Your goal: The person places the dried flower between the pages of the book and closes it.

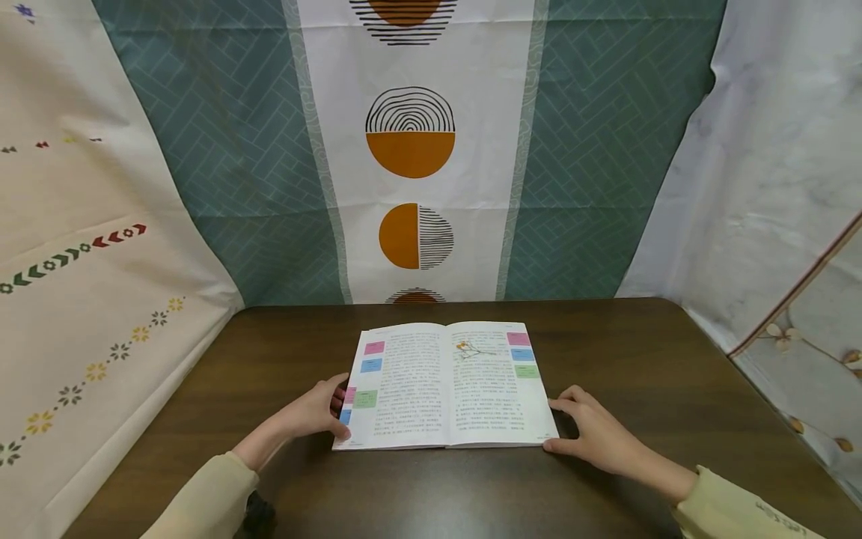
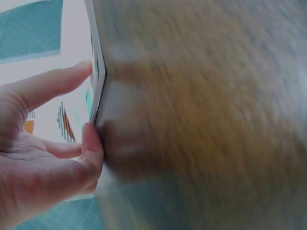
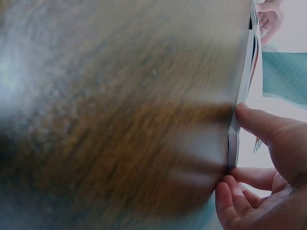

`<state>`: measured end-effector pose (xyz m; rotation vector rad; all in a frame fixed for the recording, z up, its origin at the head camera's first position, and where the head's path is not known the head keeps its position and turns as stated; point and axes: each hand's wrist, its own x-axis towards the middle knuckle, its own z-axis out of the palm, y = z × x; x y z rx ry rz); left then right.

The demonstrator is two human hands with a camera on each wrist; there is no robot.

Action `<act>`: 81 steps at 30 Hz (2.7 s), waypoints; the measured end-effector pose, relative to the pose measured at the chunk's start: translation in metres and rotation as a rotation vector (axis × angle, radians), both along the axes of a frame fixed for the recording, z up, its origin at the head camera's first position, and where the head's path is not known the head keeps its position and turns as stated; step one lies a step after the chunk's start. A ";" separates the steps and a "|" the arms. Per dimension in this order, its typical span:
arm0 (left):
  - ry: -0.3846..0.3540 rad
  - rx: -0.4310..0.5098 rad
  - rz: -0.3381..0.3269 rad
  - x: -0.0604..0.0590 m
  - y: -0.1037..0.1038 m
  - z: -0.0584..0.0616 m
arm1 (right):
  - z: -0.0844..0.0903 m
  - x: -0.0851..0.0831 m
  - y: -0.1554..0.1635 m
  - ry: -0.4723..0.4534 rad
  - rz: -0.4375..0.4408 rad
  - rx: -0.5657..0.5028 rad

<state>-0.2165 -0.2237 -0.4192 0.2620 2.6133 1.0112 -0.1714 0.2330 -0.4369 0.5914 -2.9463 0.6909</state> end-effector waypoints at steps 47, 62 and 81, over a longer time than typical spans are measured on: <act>0.071 0.161 0.019 -0.007 0.008 0.026 | 0.001 0.000 0.000 -0.044 -0.022 -0.065; 0.214 0.147 -0.104 -0.011 0.033 0.075 | -0.002 0.001 0.001 -0.065 -0.027 -0.056; 0.311 0.095 -0.202 -0.022 0.091 0.115 | -0.001 0.004 0.000 -0.054 -0.021 -0.064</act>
